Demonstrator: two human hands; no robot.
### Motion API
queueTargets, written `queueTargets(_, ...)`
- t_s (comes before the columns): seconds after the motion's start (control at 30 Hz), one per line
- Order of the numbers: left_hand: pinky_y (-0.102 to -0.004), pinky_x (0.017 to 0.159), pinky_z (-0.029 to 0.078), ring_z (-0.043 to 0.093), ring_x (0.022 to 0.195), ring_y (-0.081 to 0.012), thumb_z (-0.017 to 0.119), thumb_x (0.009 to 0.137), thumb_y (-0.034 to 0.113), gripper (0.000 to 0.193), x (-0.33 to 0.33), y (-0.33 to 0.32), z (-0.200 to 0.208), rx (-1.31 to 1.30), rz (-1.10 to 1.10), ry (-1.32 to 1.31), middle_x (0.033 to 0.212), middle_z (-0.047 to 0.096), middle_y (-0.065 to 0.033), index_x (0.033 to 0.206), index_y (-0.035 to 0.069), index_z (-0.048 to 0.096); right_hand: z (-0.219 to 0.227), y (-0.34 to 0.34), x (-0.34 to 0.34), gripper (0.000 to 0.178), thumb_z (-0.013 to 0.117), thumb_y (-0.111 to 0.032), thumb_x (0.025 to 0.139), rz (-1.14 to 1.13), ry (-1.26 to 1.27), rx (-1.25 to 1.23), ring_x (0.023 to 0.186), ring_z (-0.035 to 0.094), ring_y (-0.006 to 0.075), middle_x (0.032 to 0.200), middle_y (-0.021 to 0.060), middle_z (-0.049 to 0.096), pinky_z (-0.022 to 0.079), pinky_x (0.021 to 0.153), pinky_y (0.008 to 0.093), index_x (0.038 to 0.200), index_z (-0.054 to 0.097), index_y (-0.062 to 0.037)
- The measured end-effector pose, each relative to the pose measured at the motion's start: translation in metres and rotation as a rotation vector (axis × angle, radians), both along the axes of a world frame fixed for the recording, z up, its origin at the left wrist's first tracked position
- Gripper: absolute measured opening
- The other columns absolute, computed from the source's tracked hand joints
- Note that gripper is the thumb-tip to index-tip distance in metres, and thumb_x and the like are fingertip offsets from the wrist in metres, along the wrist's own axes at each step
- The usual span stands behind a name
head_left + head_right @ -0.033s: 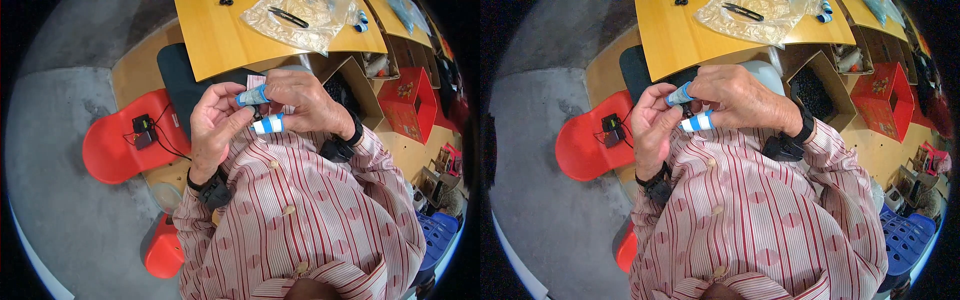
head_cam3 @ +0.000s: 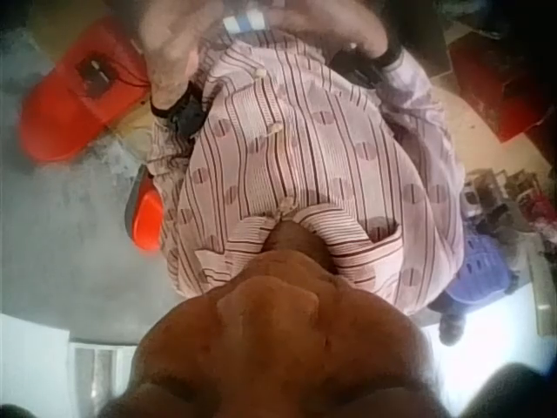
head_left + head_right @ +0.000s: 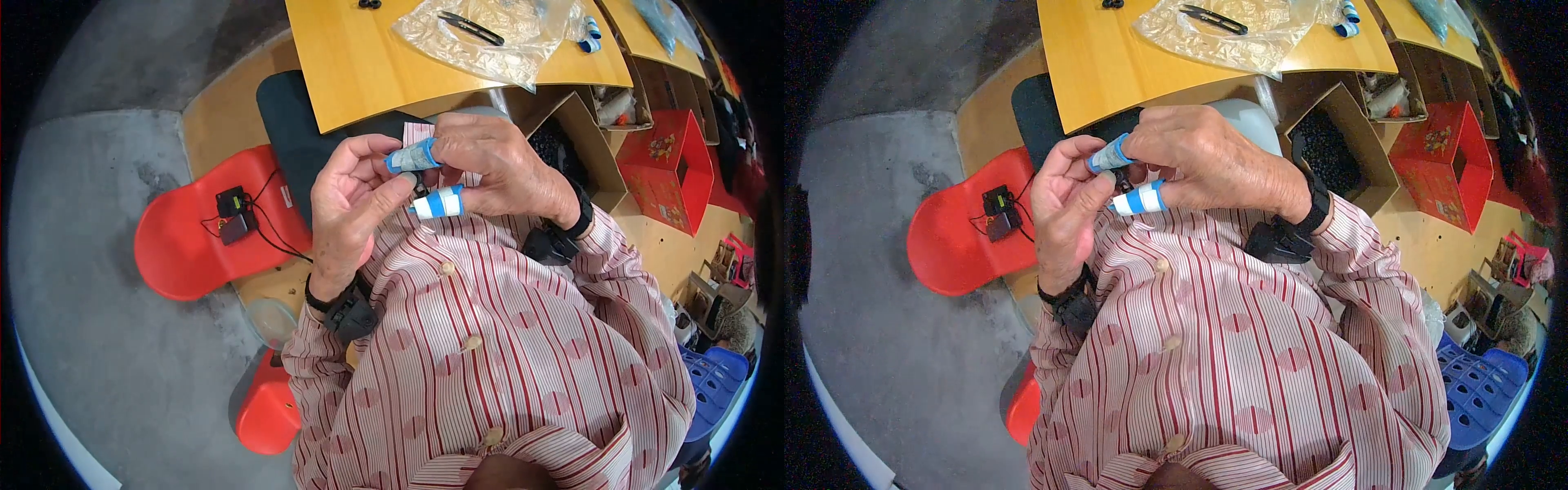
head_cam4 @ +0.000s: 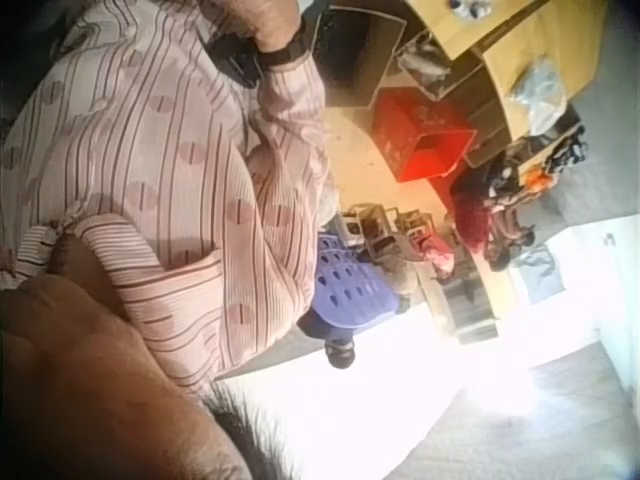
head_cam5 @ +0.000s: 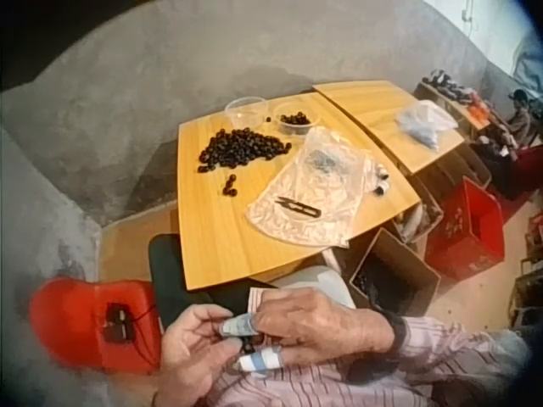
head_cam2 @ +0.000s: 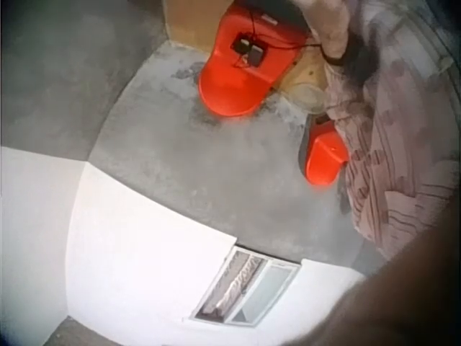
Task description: The person picks up small black rubber pieces from the table and inserts small components into them by hand.
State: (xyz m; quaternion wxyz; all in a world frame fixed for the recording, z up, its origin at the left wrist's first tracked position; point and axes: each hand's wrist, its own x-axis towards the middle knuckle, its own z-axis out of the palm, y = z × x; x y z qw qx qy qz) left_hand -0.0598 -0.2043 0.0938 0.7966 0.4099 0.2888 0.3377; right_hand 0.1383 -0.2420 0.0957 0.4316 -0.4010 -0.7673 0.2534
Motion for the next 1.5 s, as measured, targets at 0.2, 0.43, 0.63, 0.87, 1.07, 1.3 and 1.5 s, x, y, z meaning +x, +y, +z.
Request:
queueTargets(0.2,-0.0213,0.075,0.049,0.059,0.081,-0.0096,0.064,0.082,-0.003,0.037,-0.001,0.001,0.000,0.014,-0.010,0.038,0.094,0.061,-0.0088,0.116,-0.004,0.049,0.007,0.000,-0.001,0.036,0.077,-0.015,0.064,-0.017,-0.078,-0.042,0.069,0.058,0.0262,0.071,0.0074,0.058,0.046,0.061,0.0360,0.094,0.063,-0.0030)
queueTargets(0.43,-0.0203,0.073,0.048,0.059,0.080,-0.0082,0.064,0.082,-0.002,0.037,-0.003,0.004,-0.001,0.047,-0.034,0.068,0.091,0.061,-0.0083,0.116,-0.004,0.049,0.004,0.000,0.000,0.036,0.076,-0.015,0.064,-0.013,-0.126,-0.049,0.070,0.058,0.0269,0.073,0.0078,0.058,0.046,0.062,0.0364,0.096,0.063,-0.0037)
queueTargets(0.63,-0.0203,0.073,0.048,0.058,0.079,-0.0081,0.063,0.083,-0.001,0.037,-0.003,0.004,0.000,0.029,-0.016,0.086,0.091,0.061,-0.0082,0.117,-0.004,0.048,0.004,0.001,0.001,0.036,0.075,-0.016,0.062,0.003,-0.176,-0.024,0.068,0.056,0.0287,0.071,0.0096,0.055,0.045,0.060,0.0377,0.093,0.061,-0.0021)
queueTargets(0.87,-0.0208,0.074,0.047,0.058,0.081,-0.0081,0.062,0.083,-0.002,0.037,-0.001,0.003,-0.004,0.008,-0.040,0.074,0.091,0.061,-0.0081,0.117,-0.004,0.048,-0.003,0.004,0.002,0.037,0.074,-0.018,0.062,0.021,-0.209,0.066,0.068,0.055,0.0300,0.070,0.0106,0.053,0.045,0.059,0.0389,0.092,0.059,-0.0024)
queueTargets(1.07,-0.0232,0.076,0.047,0.056,0.086,-0.0088,0.063,0.083,0.000,0.040,-0.006,0.005,-0.002,0.020,-0.088,0.140,0.099,0.059,-0.0079,0.120,-0.004,0.046,-0.002,0.005,0.000,0.036,0.074,-0.022,0.063,0.021,-0.189,0.060,0.068,0.055,0.0295,0.069,0.0100,0.053,0.045,0.059,0.0389,0.089,0.059,-0.0026)
queueTargets(1.3,-0.0310,0.083,0.048,0.057,0.103,-0.0217,0.085,0.063,0.023,0.079,-0.014,0.005,-0.005,0.674,-0.181,0.329,0.115,0.056,-0.0108,0.128,0.000,0.047,-0.004,0.000,-0.004,0.032,0.075,-0.024,0.065,-0.025,-0.120,-0.054,0.067,0.054,0.0279,0.066,0.0097,0.052,0.043,0.057,0.0378,0.084,0.059,-0.0034)
queueTargets(1.5,-0.0334,0.085,0.049,0.060,0.102,-0.0264,0.086,0.058,0.022,0.078,-0.005,-0.006,-0.002,0.737,-0.115,0.448,0.115,0.059,-0.0163,0.125,0.000,0.051,-0.003,-0.002,-0.003,0.032,0.075,-0.025,0.066,-0.022,-0.098,-0.080,0.063,0.053,0.0264,0.065,0.0087,0.052,0.043,0.055,0.0369,0.082,0.059,-0.0027)
